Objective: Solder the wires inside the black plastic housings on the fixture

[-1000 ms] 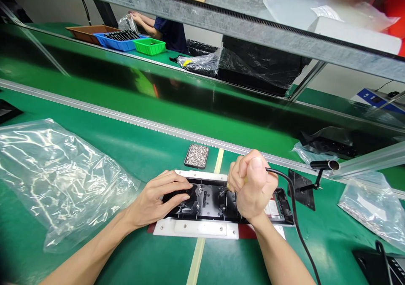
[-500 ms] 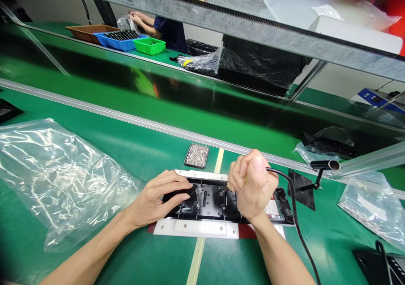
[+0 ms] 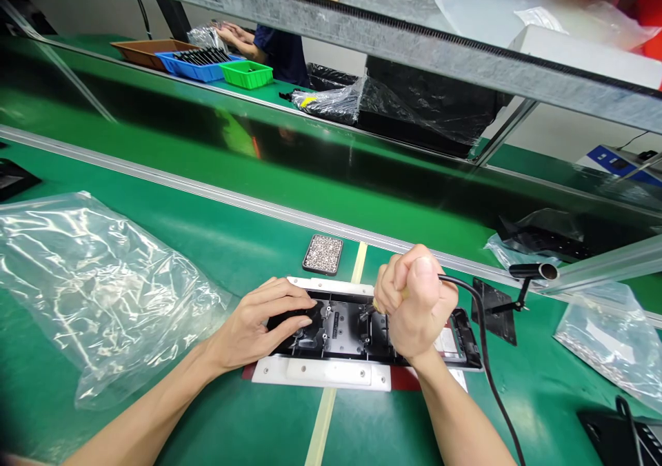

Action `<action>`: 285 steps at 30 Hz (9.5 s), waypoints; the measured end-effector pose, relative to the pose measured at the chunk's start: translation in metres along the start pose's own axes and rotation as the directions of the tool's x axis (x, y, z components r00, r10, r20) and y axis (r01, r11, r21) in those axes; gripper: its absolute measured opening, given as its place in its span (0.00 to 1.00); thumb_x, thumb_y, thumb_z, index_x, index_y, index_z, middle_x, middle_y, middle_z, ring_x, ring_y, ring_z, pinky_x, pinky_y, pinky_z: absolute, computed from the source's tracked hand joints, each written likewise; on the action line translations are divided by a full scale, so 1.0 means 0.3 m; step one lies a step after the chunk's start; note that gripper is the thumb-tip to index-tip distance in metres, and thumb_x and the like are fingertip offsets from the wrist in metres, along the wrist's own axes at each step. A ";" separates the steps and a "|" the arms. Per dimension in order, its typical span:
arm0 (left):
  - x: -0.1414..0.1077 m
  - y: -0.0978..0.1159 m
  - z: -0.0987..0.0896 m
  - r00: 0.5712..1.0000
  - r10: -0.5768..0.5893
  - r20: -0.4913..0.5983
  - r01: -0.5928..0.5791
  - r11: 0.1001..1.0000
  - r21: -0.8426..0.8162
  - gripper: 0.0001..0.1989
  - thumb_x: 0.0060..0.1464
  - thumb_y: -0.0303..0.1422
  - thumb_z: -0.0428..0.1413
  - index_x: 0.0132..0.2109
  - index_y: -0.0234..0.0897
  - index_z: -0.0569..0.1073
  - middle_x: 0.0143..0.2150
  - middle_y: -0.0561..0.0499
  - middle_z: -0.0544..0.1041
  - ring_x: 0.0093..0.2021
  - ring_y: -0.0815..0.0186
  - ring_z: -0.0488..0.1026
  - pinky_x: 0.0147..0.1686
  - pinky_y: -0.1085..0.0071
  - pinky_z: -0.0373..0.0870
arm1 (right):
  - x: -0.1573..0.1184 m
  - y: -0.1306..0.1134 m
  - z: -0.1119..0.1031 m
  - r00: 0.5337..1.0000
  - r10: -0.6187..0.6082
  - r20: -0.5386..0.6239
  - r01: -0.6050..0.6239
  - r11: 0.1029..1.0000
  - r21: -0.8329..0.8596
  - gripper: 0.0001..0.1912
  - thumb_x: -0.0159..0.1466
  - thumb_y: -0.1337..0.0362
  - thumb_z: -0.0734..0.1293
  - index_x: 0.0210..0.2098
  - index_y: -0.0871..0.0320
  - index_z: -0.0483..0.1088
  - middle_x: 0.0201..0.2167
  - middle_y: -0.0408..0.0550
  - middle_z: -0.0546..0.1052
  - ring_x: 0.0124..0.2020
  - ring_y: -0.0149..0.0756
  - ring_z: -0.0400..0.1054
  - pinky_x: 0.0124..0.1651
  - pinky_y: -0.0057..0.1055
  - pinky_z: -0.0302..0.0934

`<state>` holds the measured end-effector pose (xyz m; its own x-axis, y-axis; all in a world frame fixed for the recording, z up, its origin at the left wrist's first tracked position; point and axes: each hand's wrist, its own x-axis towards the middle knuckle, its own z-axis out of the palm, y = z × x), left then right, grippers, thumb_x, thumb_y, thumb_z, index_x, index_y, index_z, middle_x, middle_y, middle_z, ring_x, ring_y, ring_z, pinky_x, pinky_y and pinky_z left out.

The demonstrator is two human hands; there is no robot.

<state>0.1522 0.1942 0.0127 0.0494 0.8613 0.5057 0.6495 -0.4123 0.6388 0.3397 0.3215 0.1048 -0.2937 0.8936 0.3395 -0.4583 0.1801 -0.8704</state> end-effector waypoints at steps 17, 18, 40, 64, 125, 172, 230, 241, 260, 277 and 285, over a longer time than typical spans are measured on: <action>0.002 -0.005 0.005 1.000 0.003 -0.006 -0.003 1.000 -0.009 0.08 0.66 0.29 0.60 0.51 0.38 0.76 0.45 0.50 0.79 0.45 0.64 0.74 0.46 0.64 0.64 | 0.000 0.001 -0.001 1.000 -0.001 0.003 0.001 1.000 -0.008 0.21 0.68 0.56 0.63 0.21 0.57 0.58 0.12 0.35 0.53 0.12 0.22 0.44 0.14 0.20 0.45; 0.001 -0.005 0.005 1.000 0.004 -0.007 -0.004 1.000 -0.010 0.08 0.66 0.29 0.60 0.51 0.38 0.76 0.45 0.51 0.79 0.45 0.65 0.74 0.46 0.64 0.64 | 0.001 0.002 -0.002 1.000 -0.001 0.004 0.001 1.000 -0.007 0.21 0.68 0.56 0.64 0.21 0.57 0.58 0.12 0.35 0.53 0.12 0.22 0.44 0.14 0.20 0.45; 0.000 -0.008 0.007 1.000 0.013 -0.012 -0.013 1.000 -0.003 0.08 0.66 0.29 0.60 0.52 0.38 0.76 0.45 0.50 0.79 0.45 0.64 0.74 0.46 0.64 0.64 | 0.004 0.006 -0.007 1.000 -0.015 0.005 0.015 1.000 -0.017 0.21 0.69 0.58 0.63 0.22 0.57 0.58 0.13 0.35 0.53 0.12 0.23 0.45 0.14 0.20 0.46; 0.001 0.000 0.005 1.000 0.008 -0.007 -0.008 1.000 0.010 0.08 0.67 0.30 0.59 0.52 0.38 0.76 0.45 0.49 0.79 0.44 0.64 0.75 0.46 0.63 0.65 | 0.003 0.001 -0.010 1.000 -0.009 0.021 0.009 1.000 0.005 0.21 0.68 0.55 0.64 0.22 0.57 0.60 0.13 0.35 0.55 0.12 0.24 0.46 0.13 0.22 0.49; -0.004 -0.004 0.011 1.000 -0.013 -0.015 0.013 1.000 -0.008 0.08 0.66 0.30 0.60 0.52 0.38 0.76 0.45 0.49 0.79 0.44 0.64 0.74 0.46 0.63 0.65 | 0.007 0.010 -0.010 0.999 -0.034 0.010 0.035 0.999 -0.040 0.20 0.70 0.57 0.62 0.23 0.57 0.58 0.13 0.35 0.54 0.13 0.23 0.46 0.16 0.23 0.51; 0.000 -0.001 0.010 1.000 -0.006 -0.004 0.006 1.000 0.020 0.08 0.68 0.32 0.58 0.52 0.39 0.77 0.45 0.49 0.79 0.45 0.63 0.75 0.46 0.63 0.66 | 0.009 0.019 -0.022 0.999 -0.033 0.005 0.033 0.999 -0.035 0.21 0.69 0.55 0.62 0.22 0.56 0.59 0.13 0.35 0.54 0.12 0.24 0.46 0.15 0.23 0.51; 0.006 0.005 0.011 1.000 -0.007 -0.007 0.007 1.000 0.018 0.08 0.67 0.32 0.59 0.52 0.38 0.76 0.46 0.49 0.79 0.45 0.63 0.75 0.47 0.63 0.65 | 0.010 0.012 -0.024 0.999 -0.038 0.009 0.038 0.999 -0.030 0.22 0.68 0.53 0.64 0.22 0.57 0.59 0.12 0.35 0.54 0.12 0.24 0.46 0.15 0.24 0.51; 0.003 -0.001 0.011 1.000 0.000 -0.003 0.000 1.000 0.011 0.07 0.67 0.31 0.59 0.51 0.38 0.76 0.45 0.49 0.79 0.45 0.64 0.74 0.46 0.63 0.64 | 0.008 0.014 -0.022 1.000 -0.019 0.004 0.019 1.000 -0.021 0.22 0.67 0.52 0.65 0.22 0.56 0.59 0.12 0.35 0.54 0.12 0.24 0.46 0.14 0.24 0.51; 0.002 0.003 0.007 1.000 -0.001 -0.010 0.001 1.000 0.012 0.07 0.67 0.30 0.59 0.51 0.38 0.76 0.45 0.50 0.79 0.45 0.64 0.75 0.47 0.64 0.64 | 0.010 0.018 -0.021 0.999 -0.035 0.019 0.035 0.999 -0.034 0.22 0.68 0.53 0.64 0.22 0.56 0.58 0.12 0.34 0.54 0.12 0.23 0.46 0.15 0.24 0.53; 0.004 -0.001 0.007 1.000 -0.006 -0.004 0.006 1.000 0.009 0.07 0.67 0.31 0.59 0.51 0.38 0.76 0.45 0.51 0.79 0.45 0.65 0.74 0.46 0.64 0.64 | 0.003 0.016 -0.020 1.000 -0.010 0.015 0.011 1.000 -0.023 0.20 0.68 0.56 0.63 0.22 0.56 0.59 0.13 0.35 0.54 0.12 0.24 0.45 0.14 0.24 0.50; 0.006 0.004 0.007 1.000 0.003 0.002 -0.003 1.000 0.017 0.07 0.67 0.31 0.59 0.51 0.38 0.76 0.45 0.50 0.79 0.45 0.64 0.74 0.47 0.64 0.64 | 0.002 0.017 -0.022 1.000 -0.015 0.006 0.015 1.000 -0.017 0.21 0.68 0.55 0.64 0.22 0.56 0.59 0.12 0.35 0.55 0.12 0.24 0.45 0.14 0.25 0.51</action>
<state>0.1545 0.1960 0.0133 0.0531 0.8608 0.5062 0.6624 -0.4097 0.6272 0.3427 0.3256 0.0984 -0.2920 0.8881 0.3549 -0.4483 0.2007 -0.8711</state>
